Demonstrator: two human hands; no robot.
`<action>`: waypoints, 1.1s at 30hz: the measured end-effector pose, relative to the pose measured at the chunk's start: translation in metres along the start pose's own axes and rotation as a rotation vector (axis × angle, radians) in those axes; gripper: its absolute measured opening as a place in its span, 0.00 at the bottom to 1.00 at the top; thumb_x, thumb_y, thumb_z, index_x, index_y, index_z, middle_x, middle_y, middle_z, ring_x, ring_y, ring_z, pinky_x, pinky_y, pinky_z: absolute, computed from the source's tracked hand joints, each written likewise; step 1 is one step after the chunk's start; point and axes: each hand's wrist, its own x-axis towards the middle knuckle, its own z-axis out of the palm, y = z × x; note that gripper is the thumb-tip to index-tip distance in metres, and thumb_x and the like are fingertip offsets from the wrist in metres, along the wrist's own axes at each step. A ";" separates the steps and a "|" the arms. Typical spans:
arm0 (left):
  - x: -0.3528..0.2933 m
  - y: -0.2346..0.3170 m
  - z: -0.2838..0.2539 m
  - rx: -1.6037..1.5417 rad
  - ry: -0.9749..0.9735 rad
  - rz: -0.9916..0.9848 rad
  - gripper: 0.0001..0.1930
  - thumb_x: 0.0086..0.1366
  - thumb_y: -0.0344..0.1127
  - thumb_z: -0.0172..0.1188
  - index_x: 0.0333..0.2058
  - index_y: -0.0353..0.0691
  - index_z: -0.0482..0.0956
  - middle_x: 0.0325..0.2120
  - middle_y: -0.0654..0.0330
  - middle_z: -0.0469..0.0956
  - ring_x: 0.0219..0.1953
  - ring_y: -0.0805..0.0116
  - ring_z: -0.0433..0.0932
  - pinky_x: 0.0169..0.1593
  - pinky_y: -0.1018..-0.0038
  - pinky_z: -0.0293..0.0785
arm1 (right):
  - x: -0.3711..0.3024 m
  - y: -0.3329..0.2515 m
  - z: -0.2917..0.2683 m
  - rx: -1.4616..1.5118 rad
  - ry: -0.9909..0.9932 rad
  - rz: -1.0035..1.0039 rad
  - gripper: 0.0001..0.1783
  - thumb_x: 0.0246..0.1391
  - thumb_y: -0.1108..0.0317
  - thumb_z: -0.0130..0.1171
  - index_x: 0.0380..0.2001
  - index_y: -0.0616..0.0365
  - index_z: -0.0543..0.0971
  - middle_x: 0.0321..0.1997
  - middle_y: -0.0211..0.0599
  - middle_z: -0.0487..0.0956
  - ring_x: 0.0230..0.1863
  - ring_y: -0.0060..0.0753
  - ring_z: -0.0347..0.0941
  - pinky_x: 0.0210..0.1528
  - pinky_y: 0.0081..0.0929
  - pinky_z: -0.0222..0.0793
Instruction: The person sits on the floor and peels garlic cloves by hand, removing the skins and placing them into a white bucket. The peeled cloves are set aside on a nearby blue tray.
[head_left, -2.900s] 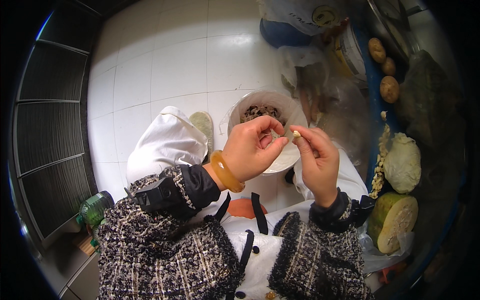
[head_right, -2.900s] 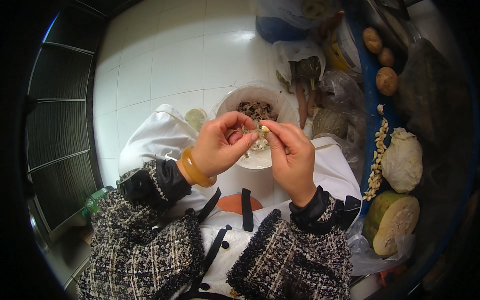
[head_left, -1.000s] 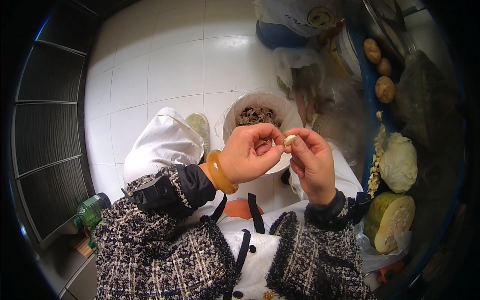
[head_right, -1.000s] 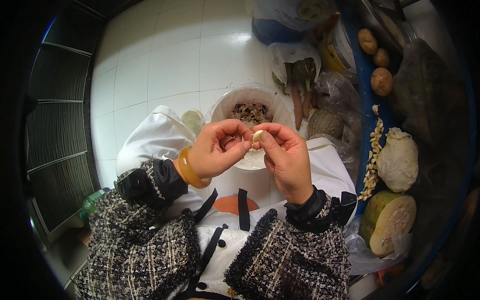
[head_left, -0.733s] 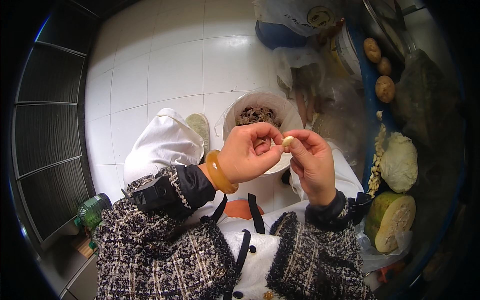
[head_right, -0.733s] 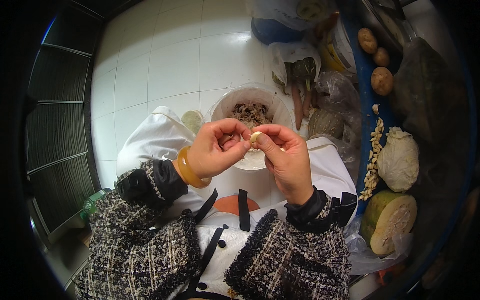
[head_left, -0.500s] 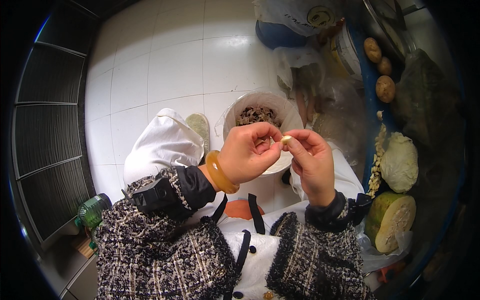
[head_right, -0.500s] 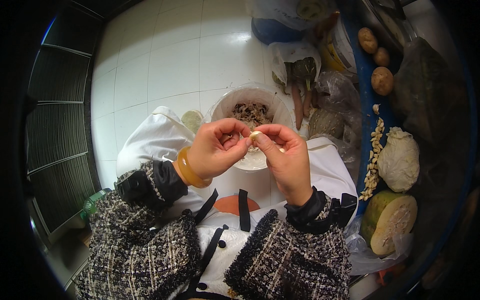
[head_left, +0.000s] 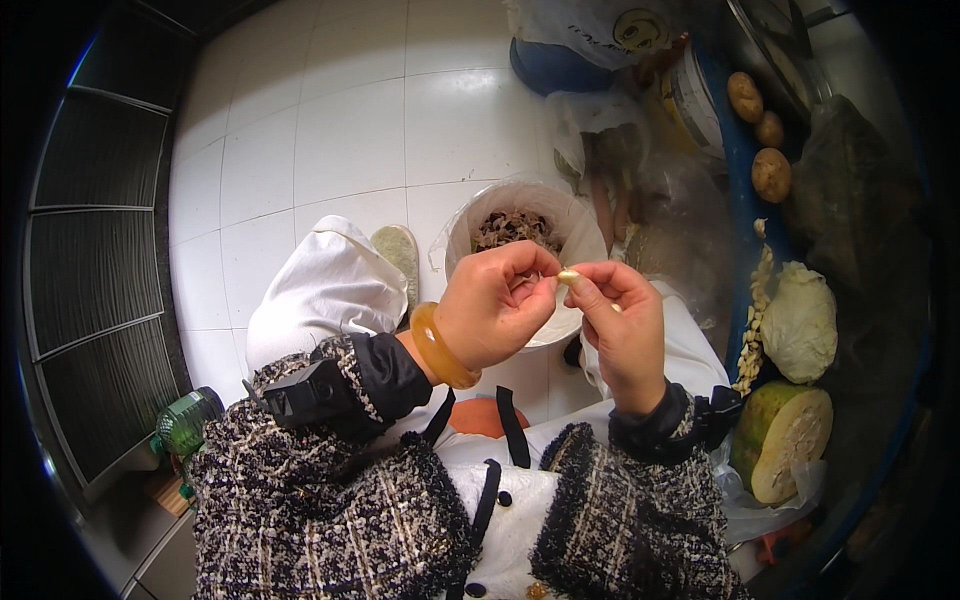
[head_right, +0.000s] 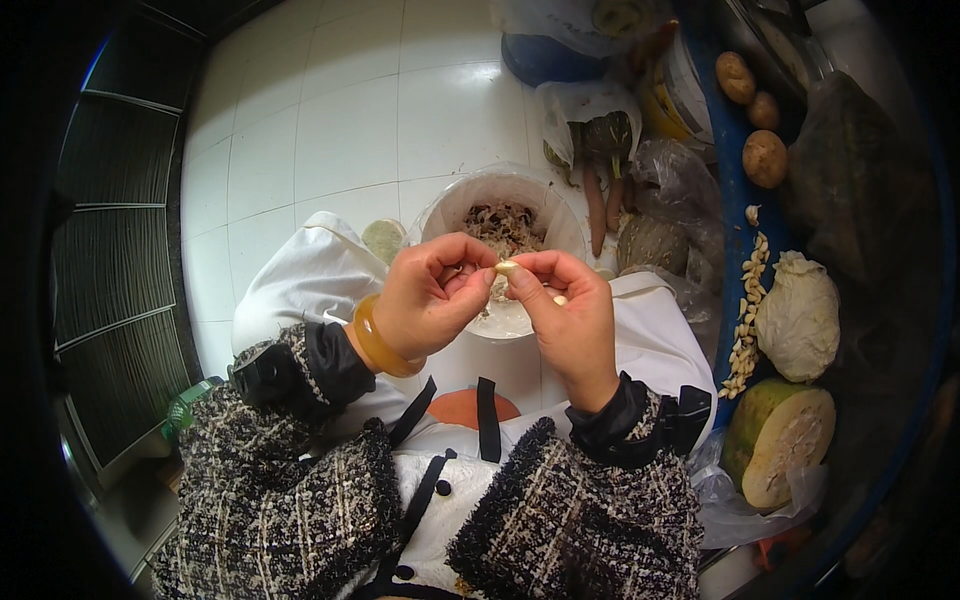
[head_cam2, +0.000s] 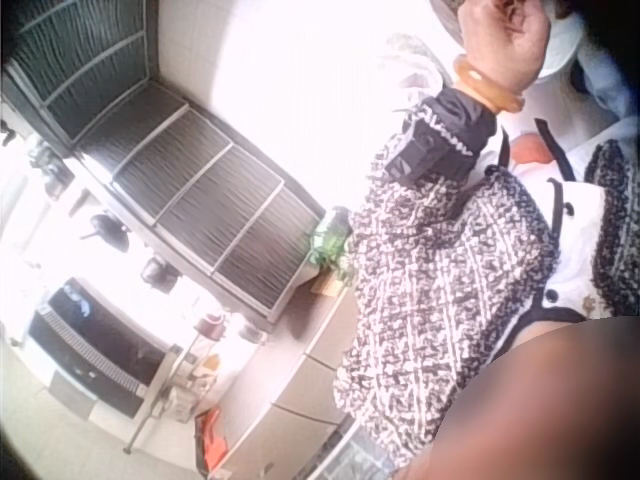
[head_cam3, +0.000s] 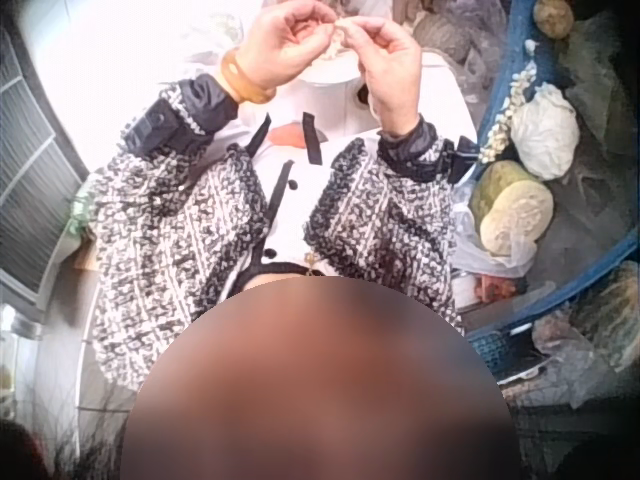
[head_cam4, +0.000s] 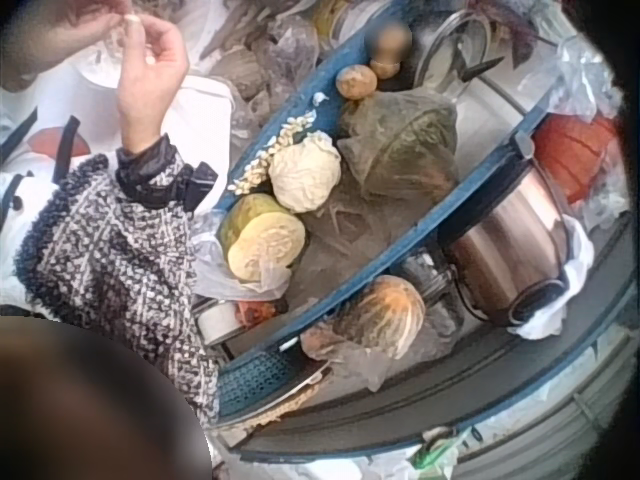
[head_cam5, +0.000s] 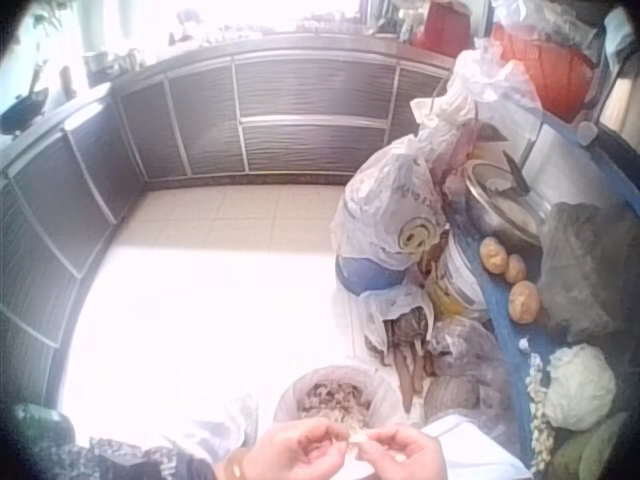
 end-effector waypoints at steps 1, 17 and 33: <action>0.000 0.000 0.000 -0.003 -0.001 -0.002 0.05 0.58 0.29 0.55 0.32 0.33 0.76 0.15 0.64 0.68 0.18 0.80 0.64 0.23 0.80 0.62 | 0.000 0.000 0.000 0.012 0.000 0.015 0.09 0.57 0.71 0.59 0.38 0.65 0.78 0.34 0.31 0.80 0.36 0.18 0.74 0.41 0.16 0.70; 0.001 0.000 0.001 -0.165 -0.018 -0.059 0.05 0.60 0.29 0.55 0.31 0.32 0.75 0.17 0.70 0.68 0.21 0.86 0.63 0.24 0.84 0.62 | 0.004 0.001 -0.002 0.342 -0.076 0.213 0.09 0.62 0.67 0.51 0.37 0.61 0.75 0.26 0.28 0.74 0.14 0.08 0.56 0.15 0.09 0.50; 0.007 -0.011 0.000 -0.079 -0.084 -0.054 0.06 0.62 0.32 0.57 0.32 0.34 0.75 0.18 0.70 0.68 0.21 0.85 0.62 0.24 0.83 0.59 | 0.004 -0.002 -0.010 0.553 -0.204 0.187 0.14 0.64 0.61 0.38 0.27 0.57 0.66 0.24 0.37 0.69 0.11 0.12 0.43 0.15 0.11 0.51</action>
